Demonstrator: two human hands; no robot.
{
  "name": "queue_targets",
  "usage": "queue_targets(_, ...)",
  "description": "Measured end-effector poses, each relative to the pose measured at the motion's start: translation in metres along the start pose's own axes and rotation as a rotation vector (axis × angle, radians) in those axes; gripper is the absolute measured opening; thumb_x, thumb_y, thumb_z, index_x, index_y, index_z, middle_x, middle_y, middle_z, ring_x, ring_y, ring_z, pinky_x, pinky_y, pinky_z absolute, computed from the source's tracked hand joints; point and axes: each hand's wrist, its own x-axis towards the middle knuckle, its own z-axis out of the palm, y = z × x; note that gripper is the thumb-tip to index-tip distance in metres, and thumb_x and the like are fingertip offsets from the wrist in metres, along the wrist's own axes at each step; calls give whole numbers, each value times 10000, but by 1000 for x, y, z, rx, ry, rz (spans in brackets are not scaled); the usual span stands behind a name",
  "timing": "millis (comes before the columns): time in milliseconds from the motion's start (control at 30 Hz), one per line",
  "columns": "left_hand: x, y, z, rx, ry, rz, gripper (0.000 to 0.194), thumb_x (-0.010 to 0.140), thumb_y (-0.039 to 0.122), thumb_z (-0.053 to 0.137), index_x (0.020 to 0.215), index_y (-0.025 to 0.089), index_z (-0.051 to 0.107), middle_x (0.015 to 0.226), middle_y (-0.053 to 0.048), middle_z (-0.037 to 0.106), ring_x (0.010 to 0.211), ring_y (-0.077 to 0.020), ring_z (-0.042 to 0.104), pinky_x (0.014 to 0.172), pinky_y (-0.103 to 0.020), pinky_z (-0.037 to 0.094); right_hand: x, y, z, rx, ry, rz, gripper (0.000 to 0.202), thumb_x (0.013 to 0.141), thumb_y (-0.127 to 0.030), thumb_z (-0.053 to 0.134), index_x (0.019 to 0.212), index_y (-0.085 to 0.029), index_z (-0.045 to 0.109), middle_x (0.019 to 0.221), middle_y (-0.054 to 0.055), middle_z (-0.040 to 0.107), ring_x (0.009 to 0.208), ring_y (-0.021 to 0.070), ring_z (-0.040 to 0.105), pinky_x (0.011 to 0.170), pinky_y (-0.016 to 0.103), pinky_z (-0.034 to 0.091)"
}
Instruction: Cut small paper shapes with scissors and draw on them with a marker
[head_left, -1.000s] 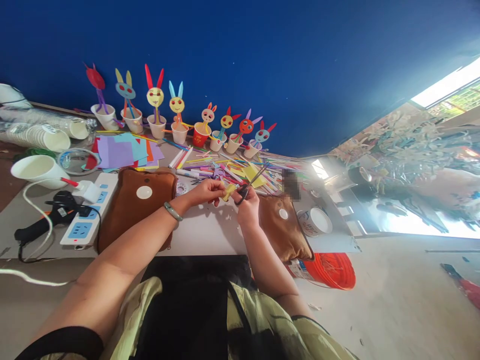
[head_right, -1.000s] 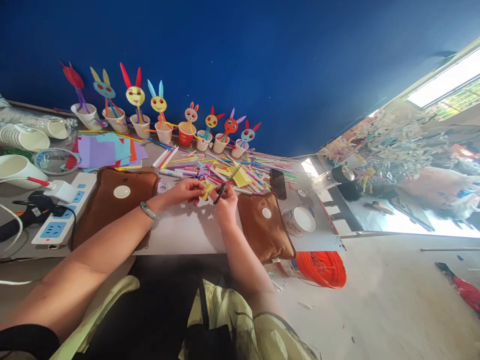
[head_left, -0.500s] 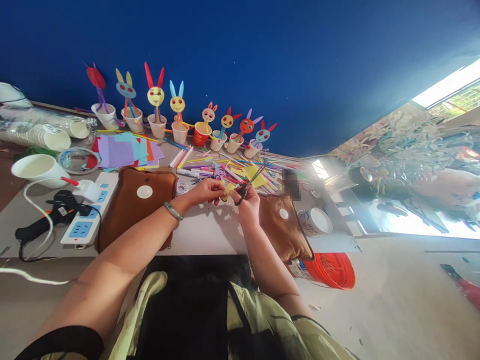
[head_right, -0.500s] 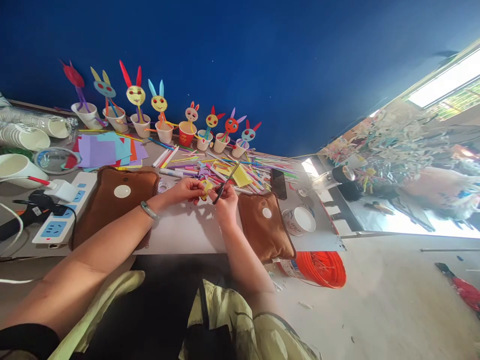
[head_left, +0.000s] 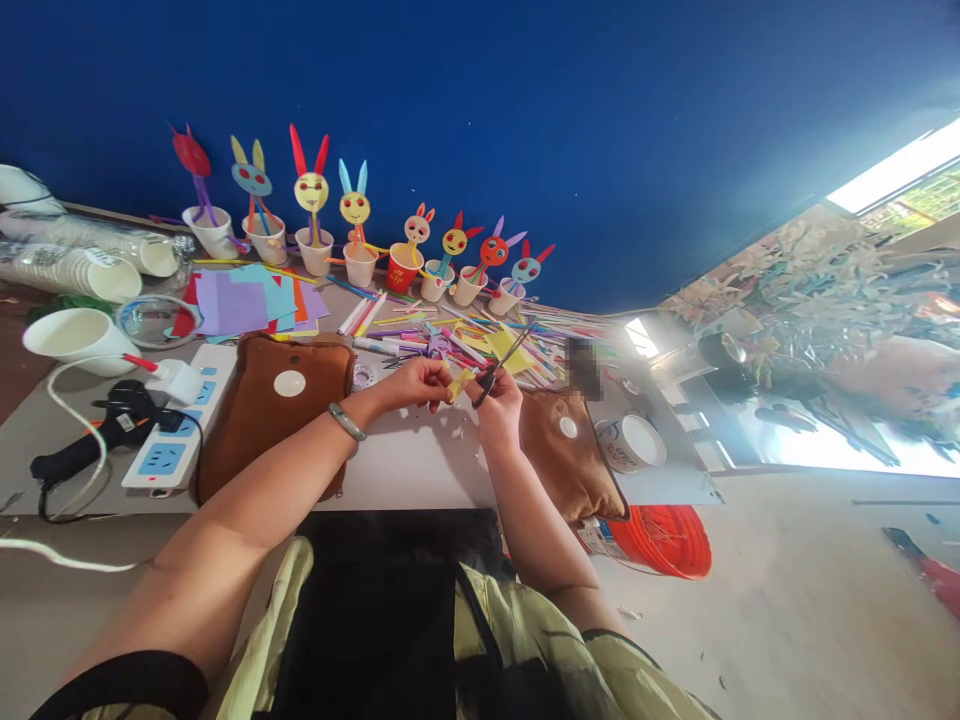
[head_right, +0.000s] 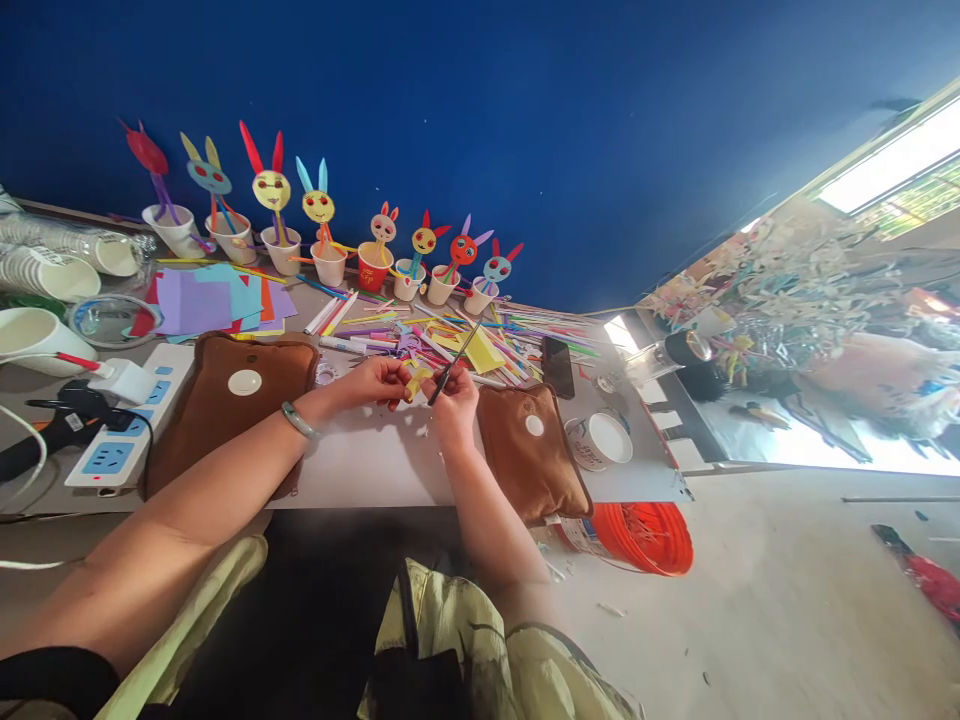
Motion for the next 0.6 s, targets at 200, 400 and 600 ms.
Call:
queue_targets(200, -2, 3, 0, -10, -23, -5, 324, 674, 323, 811, 812, 125, 595, 612, 6, 651, 471, -67, 561, 428, -170, 354, 2, 4, -1, 24, 4, 19, 294, 583, -277, 770, 742, -203, 535, 614, -84, 507, 558, 79, 406, 556, 228, 323)
queue_targets(400, 1, -1, 0, -144, 51, -60, 348, 791, 459, 697, 794, 128, 587, 712, -19, 647, 468, -81, 590, 397, -193, 305, 4, 3, -2, 65, -26, 33, 296, 593, -295, 787, 737, -206, 544, 608, -86, 496, 536, 73, 379, 527, 228, 301)
queue_targets(600, 2, -5, -2, -225, -51, -145, 347, 773, 433, 734, 867, 121, 615, 790, -59, 689, 484, -89, 584, 427, -214, 301, 1, -4, 2, 95, -32, 90, 295, 592, -293, 789, 739, -207, 548, 603, -85, 495, 516, 71, 377, 509, 234, 302)
